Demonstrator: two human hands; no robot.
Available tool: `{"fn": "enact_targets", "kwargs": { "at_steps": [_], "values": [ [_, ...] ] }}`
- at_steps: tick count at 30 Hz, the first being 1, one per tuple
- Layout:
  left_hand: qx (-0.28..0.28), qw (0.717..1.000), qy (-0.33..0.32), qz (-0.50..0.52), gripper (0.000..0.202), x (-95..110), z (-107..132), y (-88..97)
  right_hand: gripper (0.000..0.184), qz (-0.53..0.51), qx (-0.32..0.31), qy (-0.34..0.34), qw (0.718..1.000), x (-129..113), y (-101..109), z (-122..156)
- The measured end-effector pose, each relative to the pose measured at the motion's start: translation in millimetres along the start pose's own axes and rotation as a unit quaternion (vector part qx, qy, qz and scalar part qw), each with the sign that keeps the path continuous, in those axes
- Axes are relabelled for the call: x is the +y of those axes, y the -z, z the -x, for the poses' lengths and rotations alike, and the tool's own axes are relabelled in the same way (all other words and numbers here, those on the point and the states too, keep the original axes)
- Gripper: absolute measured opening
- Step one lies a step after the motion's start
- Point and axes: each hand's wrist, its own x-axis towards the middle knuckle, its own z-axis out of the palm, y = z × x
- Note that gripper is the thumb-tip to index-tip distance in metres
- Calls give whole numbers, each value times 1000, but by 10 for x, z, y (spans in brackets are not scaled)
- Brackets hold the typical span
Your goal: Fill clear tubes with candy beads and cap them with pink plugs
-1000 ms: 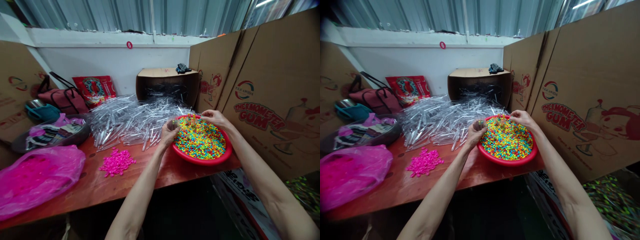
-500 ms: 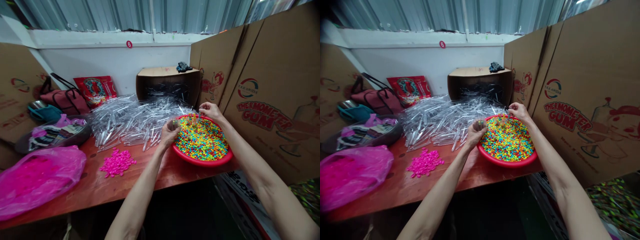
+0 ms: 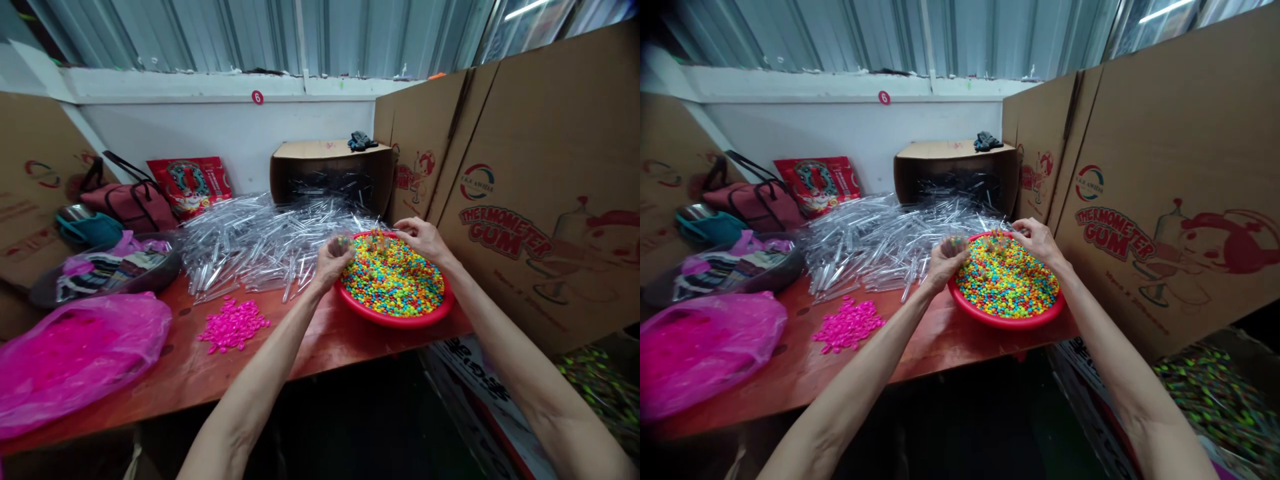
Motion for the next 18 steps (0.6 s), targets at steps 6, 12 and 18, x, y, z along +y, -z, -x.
{"fn": "enact_targets", "kwargs": {
  "at_steps": [6, 12, 18],
  "values": [
    [-11, 998, -4, 67, 45, 283, -96, -129, 35, -115, -109, 10, 987, -350, -57, 294],
    [1, 998, -6, 70, 46, 297, -21, -151, 34, -106, -289, 4, 951, -388, -332, 341],
    [38, 997, -11, 66, 42, 171, 88, -141, 25, -96, -336, 26, 936, -430, -350, 314]
  ]
}}
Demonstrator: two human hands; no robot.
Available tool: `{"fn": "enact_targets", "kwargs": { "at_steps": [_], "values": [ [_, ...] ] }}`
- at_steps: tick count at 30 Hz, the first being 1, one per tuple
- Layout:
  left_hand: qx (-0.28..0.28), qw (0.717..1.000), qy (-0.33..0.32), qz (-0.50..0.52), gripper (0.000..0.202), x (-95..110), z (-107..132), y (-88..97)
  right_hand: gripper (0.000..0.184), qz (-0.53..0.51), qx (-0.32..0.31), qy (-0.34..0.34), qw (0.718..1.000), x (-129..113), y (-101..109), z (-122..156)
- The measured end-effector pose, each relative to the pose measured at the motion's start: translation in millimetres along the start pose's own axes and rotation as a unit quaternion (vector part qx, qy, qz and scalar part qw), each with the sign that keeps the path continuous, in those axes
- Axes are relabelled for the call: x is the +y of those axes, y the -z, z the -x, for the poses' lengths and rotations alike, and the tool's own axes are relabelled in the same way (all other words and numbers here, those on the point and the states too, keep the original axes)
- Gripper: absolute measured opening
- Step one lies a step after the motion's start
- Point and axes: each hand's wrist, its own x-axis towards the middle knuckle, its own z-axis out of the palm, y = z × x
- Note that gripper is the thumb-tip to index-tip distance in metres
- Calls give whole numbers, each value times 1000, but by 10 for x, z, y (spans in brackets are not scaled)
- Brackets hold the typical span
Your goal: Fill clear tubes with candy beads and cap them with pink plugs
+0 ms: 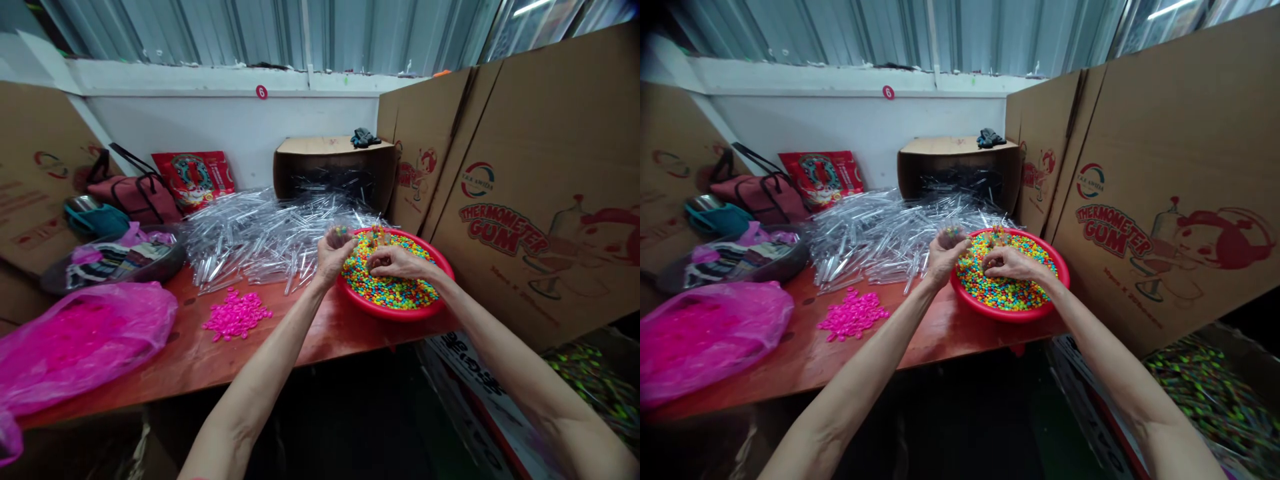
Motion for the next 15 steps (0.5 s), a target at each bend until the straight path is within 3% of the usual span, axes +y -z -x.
{"fn": "enact_targets", "kwargs": {
  "at_steps": [3, 7, 9, 12, 15],
  "values": [
    [16, 1000, -12, 5, 41, -87, 31, -20, 27, -46, 21, -2, 999, -41, 0, 2],
    [20, 999, -26, -11, 34, -209, 63, -25, 32, -128, 142, -5, 982, -101, 128, 16],
    [18, 999, -19, -21, 32, -239, 71, -15, 33, -125, 167, -7, 978, -114, 255, 35],
    [11, 1000, -6, -28, 33, -244, 77, -1, 33, -50, 119, -9, 992, -74, 435, 80],
    [14, 1000, 1, -27, 35, -236, 77, 4, 23, 90, 60, -13, 994, 47, 478, 127]
  ]
}}
